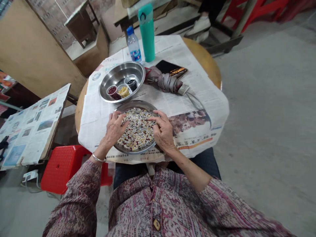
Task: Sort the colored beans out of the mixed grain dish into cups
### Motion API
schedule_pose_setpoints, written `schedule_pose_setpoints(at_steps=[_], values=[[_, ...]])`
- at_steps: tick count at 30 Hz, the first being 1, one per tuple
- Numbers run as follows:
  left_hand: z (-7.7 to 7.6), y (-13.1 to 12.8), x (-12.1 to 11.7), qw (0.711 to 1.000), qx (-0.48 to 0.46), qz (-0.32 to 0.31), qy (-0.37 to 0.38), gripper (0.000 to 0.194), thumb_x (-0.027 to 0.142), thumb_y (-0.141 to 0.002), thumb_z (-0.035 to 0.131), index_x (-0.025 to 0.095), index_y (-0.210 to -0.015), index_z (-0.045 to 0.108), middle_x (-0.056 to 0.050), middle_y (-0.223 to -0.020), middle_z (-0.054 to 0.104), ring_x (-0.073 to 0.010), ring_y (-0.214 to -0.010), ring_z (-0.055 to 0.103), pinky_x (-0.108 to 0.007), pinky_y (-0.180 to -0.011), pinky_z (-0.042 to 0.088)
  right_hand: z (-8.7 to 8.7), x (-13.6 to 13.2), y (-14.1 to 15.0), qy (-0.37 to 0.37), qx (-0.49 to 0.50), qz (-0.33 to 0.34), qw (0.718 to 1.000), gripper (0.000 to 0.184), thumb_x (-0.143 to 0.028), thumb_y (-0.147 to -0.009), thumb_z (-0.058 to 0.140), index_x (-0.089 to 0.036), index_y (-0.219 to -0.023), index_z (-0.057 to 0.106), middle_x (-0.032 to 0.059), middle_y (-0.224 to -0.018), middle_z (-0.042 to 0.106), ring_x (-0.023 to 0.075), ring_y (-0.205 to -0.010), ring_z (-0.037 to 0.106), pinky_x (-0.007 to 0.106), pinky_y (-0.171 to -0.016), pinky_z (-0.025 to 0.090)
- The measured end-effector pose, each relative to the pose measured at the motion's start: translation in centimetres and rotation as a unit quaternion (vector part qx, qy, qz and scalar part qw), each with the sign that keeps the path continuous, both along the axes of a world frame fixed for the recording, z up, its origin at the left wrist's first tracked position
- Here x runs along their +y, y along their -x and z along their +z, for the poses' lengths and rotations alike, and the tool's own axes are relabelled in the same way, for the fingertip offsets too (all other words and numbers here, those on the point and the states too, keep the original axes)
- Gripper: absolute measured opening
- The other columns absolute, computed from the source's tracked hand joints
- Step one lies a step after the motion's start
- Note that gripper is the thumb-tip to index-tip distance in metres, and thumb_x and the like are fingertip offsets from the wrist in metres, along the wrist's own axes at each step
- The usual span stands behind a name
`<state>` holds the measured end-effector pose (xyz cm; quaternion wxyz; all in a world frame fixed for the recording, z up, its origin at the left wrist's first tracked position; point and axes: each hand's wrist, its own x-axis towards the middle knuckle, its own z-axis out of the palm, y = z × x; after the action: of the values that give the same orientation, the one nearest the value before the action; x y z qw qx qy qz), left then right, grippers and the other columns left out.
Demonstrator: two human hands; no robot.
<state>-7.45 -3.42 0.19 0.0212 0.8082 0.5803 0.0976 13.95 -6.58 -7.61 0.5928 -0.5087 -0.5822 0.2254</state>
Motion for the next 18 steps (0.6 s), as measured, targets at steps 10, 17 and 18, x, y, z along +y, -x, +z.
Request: schedule_pose_setpoints(at_steps=[10, 17, 18], values=[[-0.2, -2.8, 0.8, 0.972, -0.044, -0.136, 0.185, 0.022, 0.008, -0.088, 0.060, 0.018, -0.106, 0.069, -0.006, -0.103, 0.068, -0.0209, -0.100, 0.065, -0.039, -0.100, 0.052, 0.3, 0.0, -0.1, -0.008, -0.008, 0.001, 1.000, 0.036, -0.009, -0.078, 0.048, -0.024, -0.095, 0.076, 0.0076, -0.129, 0.066, 0.0252, -0.125, 0.061, 0.050, -0.112, 0.046], [2.6, -1.6, -3.1, 0.947, -0.078, -0.209, 0.233, 0.018, 0.011, -0.091, 0.057, 0.020, -0.096, 0.071, -0.002, -0.097, 0.071, -0.0154, -0.089, 0.067, -0.032, -0.095, 0.053, 0.2, 0.0, -0.1, -0.003, -0.005, 0.003, 1.000, 0.038, -0.007, -0.077, 0.047, -0.025, -0.094, 0.076, 0.0061, -0.128, 0.065, 0.0243, -0.124, 0.061, 0.049, -0.109, 0.049], [2.9, -1.2, -3.7, 0.945, -0.070, -0.215, 0.238, 0.016, 0.014, -0.094, 0.057, 0.020, -0.099, 0.071, -0.003, -0.099, 0.071, -0.0159, -0.091, 0.067, -0.033, -0.095, 0.054, 0.2, 0.0, -0.1, -0.002, -0.005, 0.003, 1.000, 0.038, -0.007, -0.077, 0.047, -0.025, -0.095, 0.076, 0.0060, -0.129, 0.065, 0.0244, -0.125, 0.061, 0.050, -0.109, 0.049]])
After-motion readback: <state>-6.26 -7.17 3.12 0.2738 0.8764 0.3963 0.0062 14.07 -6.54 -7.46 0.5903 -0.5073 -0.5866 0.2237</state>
